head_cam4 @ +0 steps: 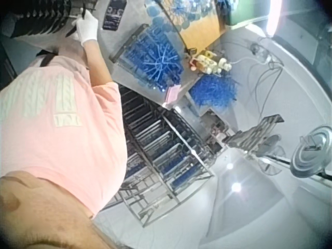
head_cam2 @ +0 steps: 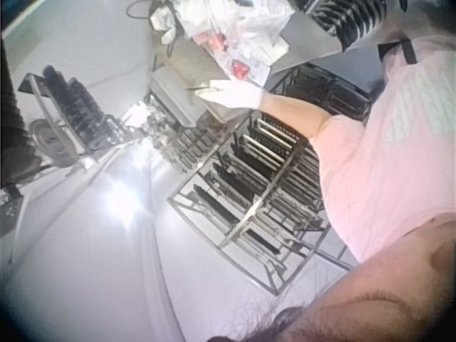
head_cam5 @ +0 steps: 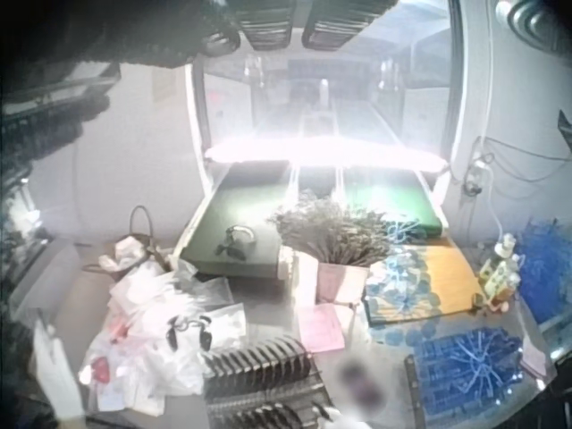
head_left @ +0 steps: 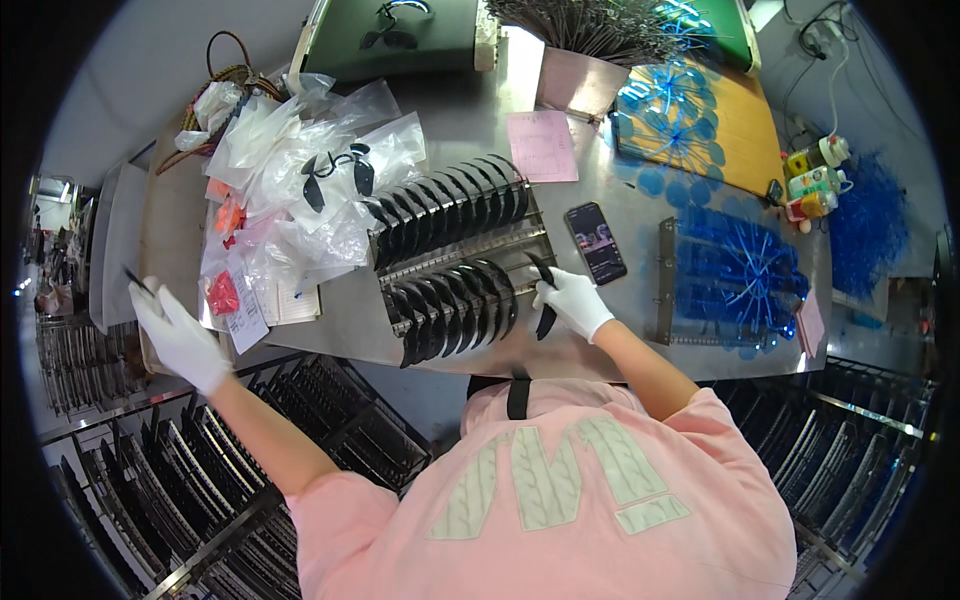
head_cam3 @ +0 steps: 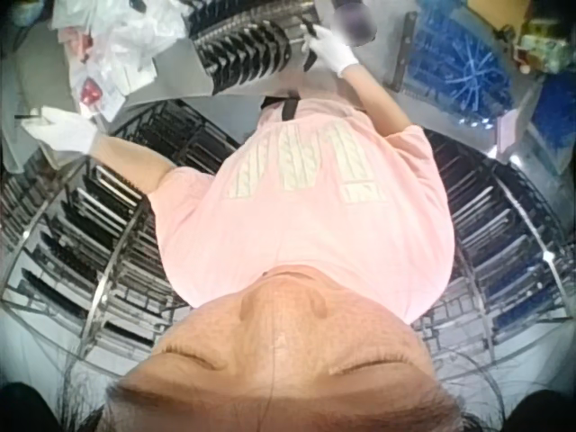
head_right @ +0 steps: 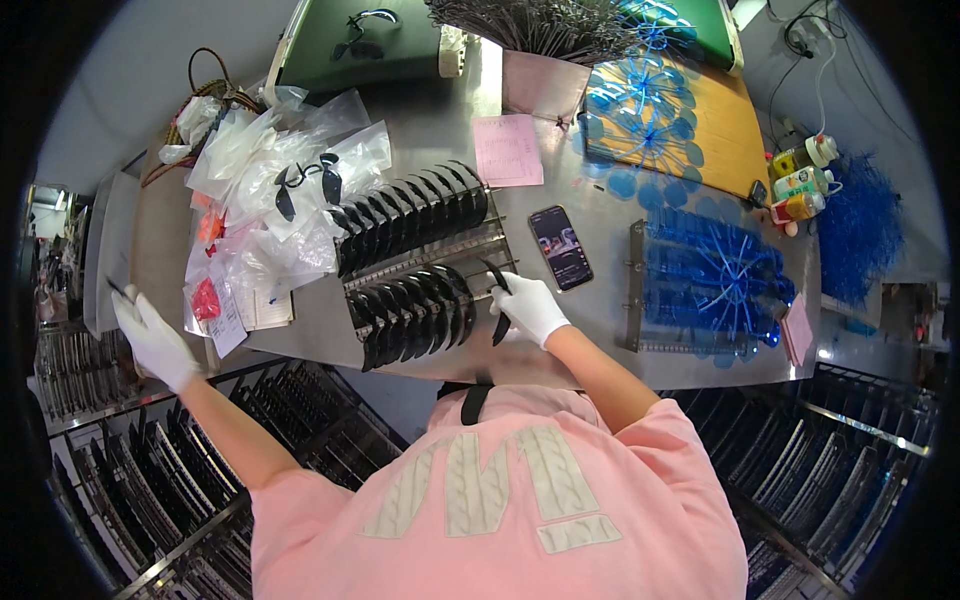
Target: The person picks small orange and brown components from a basket and places them into a clear plastic bag. They then walk to a table, place the bag down, and handle black and blue decorative pieces, arranging them on a metal rack. The person moves through the facility, handling various items and placing them on racks.
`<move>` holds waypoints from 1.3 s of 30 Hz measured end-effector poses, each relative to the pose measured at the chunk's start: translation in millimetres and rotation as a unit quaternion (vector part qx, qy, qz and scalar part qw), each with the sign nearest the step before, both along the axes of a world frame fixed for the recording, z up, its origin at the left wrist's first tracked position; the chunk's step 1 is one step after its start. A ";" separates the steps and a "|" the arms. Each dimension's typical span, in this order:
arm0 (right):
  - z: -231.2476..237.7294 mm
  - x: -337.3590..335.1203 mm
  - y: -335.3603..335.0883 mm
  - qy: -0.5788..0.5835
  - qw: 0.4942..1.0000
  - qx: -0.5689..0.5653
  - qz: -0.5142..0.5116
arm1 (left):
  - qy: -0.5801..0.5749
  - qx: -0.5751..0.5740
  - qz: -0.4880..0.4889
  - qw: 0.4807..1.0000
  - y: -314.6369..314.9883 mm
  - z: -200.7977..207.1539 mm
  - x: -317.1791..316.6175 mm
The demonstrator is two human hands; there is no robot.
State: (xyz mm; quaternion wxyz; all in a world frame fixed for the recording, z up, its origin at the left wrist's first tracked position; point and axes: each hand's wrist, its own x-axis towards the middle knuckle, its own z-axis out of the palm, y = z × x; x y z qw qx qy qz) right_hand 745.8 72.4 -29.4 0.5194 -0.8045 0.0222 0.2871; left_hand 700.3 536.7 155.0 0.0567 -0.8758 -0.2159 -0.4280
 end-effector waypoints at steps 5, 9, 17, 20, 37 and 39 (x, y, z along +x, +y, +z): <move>-25.9 3.5 27.7 -0.107 0.945 -0.266 0.155 | 0.108 -0.214 -0.082 0.967 53.4 -44.3 61.0; -22.0 19.8 46.4 -0.105 0.871 -0.337 0.341 | 0.235 -0.357 -0.250 0.869 21.6 -142.3 161.7; 61.0 -5.5 13.1 -0.062 0.952 -0.283 0.097 | 0.294 -0.316 -0.216 0.876 22.6 -206.6 280.4; 77.1 -14.4 17.9 -0.121 0.978 -0.167 0.017 | 0.128 -0.480 -0.344 0.797 -23.4 -135.7 234.8; 87.5 5.2 29.1 -0.483 0.870 0.096 0.033 | 0.001 -0.743 -0.226 0.629 -210.9 -80.9 -43.6; 58.1 12.8 5.1 -0.321 0.942 0.049 -0.082 | -0.012 -0.721 -0.220 0.657 -203.0 -82.9 -51.1</move>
